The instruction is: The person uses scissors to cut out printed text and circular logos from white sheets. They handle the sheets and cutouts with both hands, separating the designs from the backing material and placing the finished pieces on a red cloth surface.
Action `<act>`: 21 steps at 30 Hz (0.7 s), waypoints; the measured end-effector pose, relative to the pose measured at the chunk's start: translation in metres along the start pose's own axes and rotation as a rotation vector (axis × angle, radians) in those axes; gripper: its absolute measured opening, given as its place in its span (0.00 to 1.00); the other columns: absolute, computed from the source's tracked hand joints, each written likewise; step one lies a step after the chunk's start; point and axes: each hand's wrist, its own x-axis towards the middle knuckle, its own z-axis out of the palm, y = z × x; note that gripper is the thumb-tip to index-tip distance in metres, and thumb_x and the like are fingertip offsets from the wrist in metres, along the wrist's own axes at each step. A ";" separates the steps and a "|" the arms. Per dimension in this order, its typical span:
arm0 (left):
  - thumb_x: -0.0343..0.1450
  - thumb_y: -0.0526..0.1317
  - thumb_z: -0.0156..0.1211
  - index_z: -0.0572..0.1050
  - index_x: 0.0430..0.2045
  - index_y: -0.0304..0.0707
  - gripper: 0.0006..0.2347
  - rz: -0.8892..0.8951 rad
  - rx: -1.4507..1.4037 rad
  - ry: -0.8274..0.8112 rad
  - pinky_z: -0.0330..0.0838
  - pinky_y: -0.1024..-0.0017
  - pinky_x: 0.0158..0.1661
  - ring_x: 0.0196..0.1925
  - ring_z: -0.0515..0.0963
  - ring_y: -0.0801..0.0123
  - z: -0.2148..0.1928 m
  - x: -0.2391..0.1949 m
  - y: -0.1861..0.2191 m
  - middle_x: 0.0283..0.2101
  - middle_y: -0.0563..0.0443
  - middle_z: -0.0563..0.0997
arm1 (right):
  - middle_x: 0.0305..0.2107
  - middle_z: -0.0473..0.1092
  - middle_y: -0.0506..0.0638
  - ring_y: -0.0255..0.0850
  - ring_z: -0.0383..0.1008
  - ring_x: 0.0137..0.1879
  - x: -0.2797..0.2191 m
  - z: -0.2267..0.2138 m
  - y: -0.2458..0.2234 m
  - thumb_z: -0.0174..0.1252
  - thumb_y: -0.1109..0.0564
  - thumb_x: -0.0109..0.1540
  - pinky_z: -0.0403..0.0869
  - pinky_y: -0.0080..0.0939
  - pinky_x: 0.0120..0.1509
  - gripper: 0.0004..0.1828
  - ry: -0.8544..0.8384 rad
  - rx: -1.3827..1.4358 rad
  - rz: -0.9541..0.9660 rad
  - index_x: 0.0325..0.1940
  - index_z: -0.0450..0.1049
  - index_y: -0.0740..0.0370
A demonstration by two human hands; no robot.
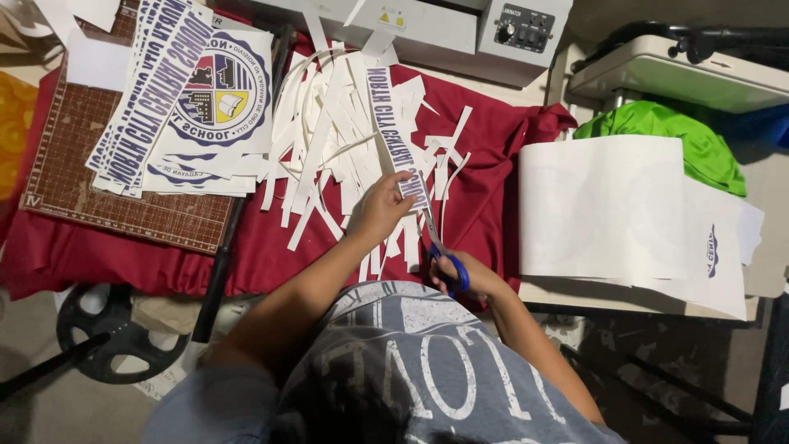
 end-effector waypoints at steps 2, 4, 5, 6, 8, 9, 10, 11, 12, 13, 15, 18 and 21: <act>0.70 0.38 0.65 0.73 0.56 0.40 0.19 0.006 0.020 -0.006 0.65 0.78 0.24 0.22 0.73 0.81 0.002 -0.005 -0.003 0.24 0.57 0.78 | 0.30 0.72 0.50 0.35 0.73 0.30 0.000 0.003 -0.005 0.59 0.26 0.58 0.74 0.34 0.35 0.36 -0.023 0.021 -0.008 0.42 0.70 0.64; 0.70 0.38 0.65 0.73 0.56 0.39 0.19 0.016 0.041 -0.011 0.66 0.78 0.24 0.23 0.73 0.81 0.007 -0.006 -0.013 0.25 0.58 0.78 | 0.30 0.72 0.50 0.35 0.74 0.31 0.003 0.005 -0.010 0.58 0.23 0.56 0.75 0.34 0.36 0.39 -0.046 0.041 -0.019 0.43 0.70 0.63; 0.70 0.36 0.66 0.73 0.56 0.37 0.19 0.068 -0.010 -0.003 0.66 0.79 0.24 0.23 0.73 0.81 0.011 -0.004 -0.021 0.25 0.56 0.77 | 0.30 0.71 0.50 0.36 0.74 0.30 0.005 0.006 -0.011 0.58 0.23 0.55 0.75 0.35 0.35 0.39 -0.036 0.053 -0.011 0.43 0.69 0.63; 0.70 0.35 0.67 0.73 0.56 0.36 0.19 0.117 -0.062 0.004 0.67 0.79 0.24 0.23 0.73 0.80 0.016 -0.004 -0.031 0.25 0.55 0.75 | 0.30 0.70 0.50 0.37 0.73 0.30 0.006 0.007 -0.011 0.58 0.22 0.55 0.75 0.35 0.34 0.40 -0.026 0.068 -0.001 0.43 0.68 0.62; 0.70 0.33 0.66 0.73 0.56 0.35 0.19 0.091 -0.104 -0.014 0.66 0.79 0.24 0.23 0.72 0.81 0.019 -0.005 -0.035 0.25 0.55 0.76 | 0.29 0.70 0.50 0.37 0.73 0.29 0.008 0.010 -0.014 0.58 0.23 0.56 0.75 0.36 0.34 0.38 -0.015 0.081 0.002 0.42 0.68 0.62; 0.69 0.32 0.66 0.72 0.57 0.35 0.20 0.065 -0.147 -0.033 0.65 0.79 0.24 0.23 0.72 0.81 0.020 -0.006 -0.038 0.25 0.56 0.76 | 0.29 0.70 0.50 0.37 0.72 0.28 0.009 0.013 -0.014 0.58 0.24 0.57 0.75 0.36 0.33 0.37 -0.003 0.093 0.005 0.42 0.68 0.62; 0.69 0.32 0.66 0.72 0.57 0.35 0.20 0.062 -0.147 -0.032 0.65 0.79 0.24 0.23 0.72 0.81 0.021 -0.008 -0.042 0.25 0.56 0.76 | 0.29 0.70 0.50 0.37 0.72 0.28 0.010 0.013 -0.010 0.58 0.24 0.57 0.75 0.36 0.33 0.37 -0.004 0.095 0.007 0.42 0.68 0.62; 0.69 0.32 0.66 0.72 0.56 0.35 0.19 0.061 -0.174 -0.034 0.64 0.80 0.23 0.23 0.71 0.82 0.022 -0.009 -0.045 0.24 0.56 0.76 | 0.28 0.70 0.50 0.37 0.72 0.28 0.011 0.014 -0.006 0.58 0.26 0.58 0.75 0.36 0.32 0.35 0.014 0.087 0.011 0.41 0.68 0.63; 0.70 0.31 0.66 0.73 0.56 0.35 0.19 0.065 -0.203 -0.035 0.63 0.80 0.23 0.23 0.70 0.82 0.023 -0.009 -0.048 0.24 0.55 0.76 | 0.28 0.69 0.50 0.37 0.72 0.27 0.013 0.014 -0.004 0.58 0.28 0.60 0.75 0.36 0.32 0.33 0.033 0.077 0.011 0.39 0.68 0.63; 0.70 0.31 0.66 0.73 0.56 0.35 0.19 0.067 -0.203 -0.035 0.63 0.80 0.23 0.23 0.70 0.82 0.023 -0.010 -0.049 0.24 0.55 0.76 | 0.28 0.69 0.50 0.37 0.72 0.27 0.013 0.013 0.001 0.58 0.28 0.60 0.75 0.36 0.32 0.33 0.033 0.075 0.010 0.39 0.68 0.63; 0.69 0.31 0.65 0.72 0.56 0.34 0.19 0.082 -0.260 -0.040 0.63 0.80 0.23 0.24 0.71 0.83 0.023 -0.014 -0.052 0.25 0.57 0.77 | 0.26 0.69 0.50 0.38 0.71 0.25 0.014 0.013 0.008 0.59 0.33 0.63 0.74 0.36 0.30 0.30 0.078 0.043 0.022 0.37 0.70 0.66; 0.69 0.31 0.66 0.73 0.56 0.34 0.19 0.078 -0.227 -0.039 0.61 0.80 0.23 0.23 0.68 0.82 0.019 -0.020 -0.048 0.23 0.57 0.72 | 0.25 0.69 0.50 0.37 0.70 0.24 0.014 0.013 0.011 0.60 0.36 0.64 0.73 0.36 0.28 0.27 0.106 0.041 0.044 0.37 0.70 0.66; 0.69 0.31 0.66 0.73 0.56 0.35 0.20 0.071 -0.224 -0.047 0.63 0.81 0.23 0.23 0.69 0.83 0.016 -0.023 -0.046 0.23 0.59 0.73 | 0.26 0.70 0.50 0.38 0.71 0.24 0.011 0.015 0.008 0.59 0.35 0.63 0.74 0.37 0.29 0.27 0.095 0.057 0.063 0.38 0.71 0.65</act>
